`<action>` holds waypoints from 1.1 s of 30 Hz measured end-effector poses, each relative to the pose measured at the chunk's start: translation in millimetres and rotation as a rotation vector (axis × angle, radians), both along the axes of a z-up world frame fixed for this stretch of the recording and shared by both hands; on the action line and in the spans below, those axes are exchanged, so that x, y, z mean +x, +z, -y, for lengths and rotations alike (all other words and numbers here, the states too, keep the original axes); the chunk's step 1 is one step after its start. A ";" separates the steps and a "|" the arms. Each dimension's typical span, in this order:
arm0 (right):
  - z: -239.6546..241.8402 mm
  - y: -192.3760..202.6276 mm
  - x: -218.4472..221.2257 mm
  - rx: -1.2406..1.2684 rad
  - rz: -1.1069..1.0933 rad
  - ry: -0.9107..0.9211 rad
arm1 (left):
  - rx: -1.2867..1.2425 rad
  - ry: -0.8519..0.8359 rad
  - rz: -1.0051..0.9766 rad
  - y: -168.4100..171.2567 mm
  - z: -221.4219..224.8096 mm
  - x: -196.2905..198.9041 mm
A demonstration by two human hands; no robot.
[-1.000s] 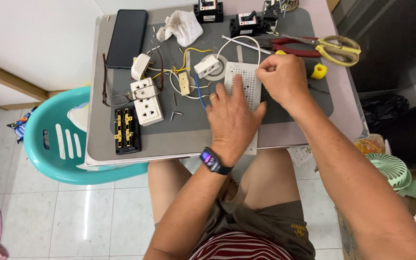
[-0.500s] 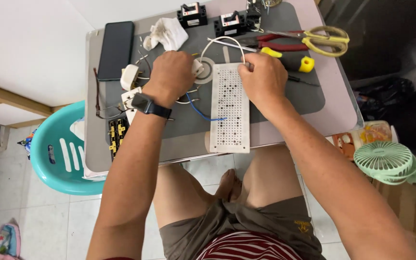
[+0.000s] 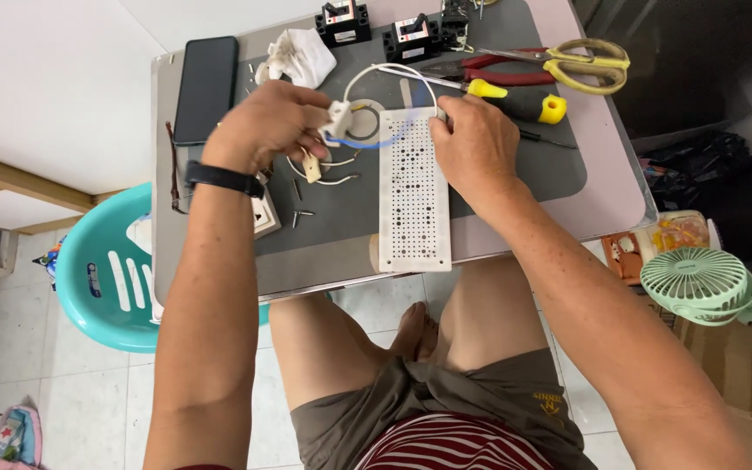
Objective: Assembling and wiring a multi-outlet power strip using a screwdriver and various electrical components.
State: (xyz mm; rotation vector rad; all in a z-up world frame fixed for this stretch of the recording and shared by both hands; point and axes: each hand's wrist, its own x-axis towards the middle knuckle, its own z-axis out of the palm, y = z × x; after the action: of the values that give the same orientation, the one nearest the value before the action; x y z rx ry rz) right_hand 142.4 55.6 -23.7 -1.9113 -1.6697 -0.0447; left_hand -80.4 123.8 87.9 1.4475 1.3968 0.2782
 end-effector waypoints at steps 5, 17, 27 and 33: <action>30.8 33.5 -9.9 -0.044 -0.035 0.022 | 0.030 0.034 0.191 -2.5 -13.1 -16.0; 120.2 11.8 -68.3 0.015 0.036 0.129 | 0.393 -0.180 0.077 42.8 18.5 18.7; 126.2 3.2 -72.4 0.071 0.030 0.089 | 0.863 -0.473 0.135 32.1 3.8 25.4; 123.9 5.5 -67.8 0.114 0.045 0.101 | 0.943 -0.604 0.152 44.3 17.4 37.5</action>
State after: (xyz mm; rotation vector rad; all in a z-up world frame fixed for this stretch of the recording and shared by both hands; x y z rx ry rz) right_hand 74.6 -68.3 -18.2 -1.7516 -1.7531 -0.1404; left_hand -42.9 106.4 132.2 2.4661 0.6271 0.6869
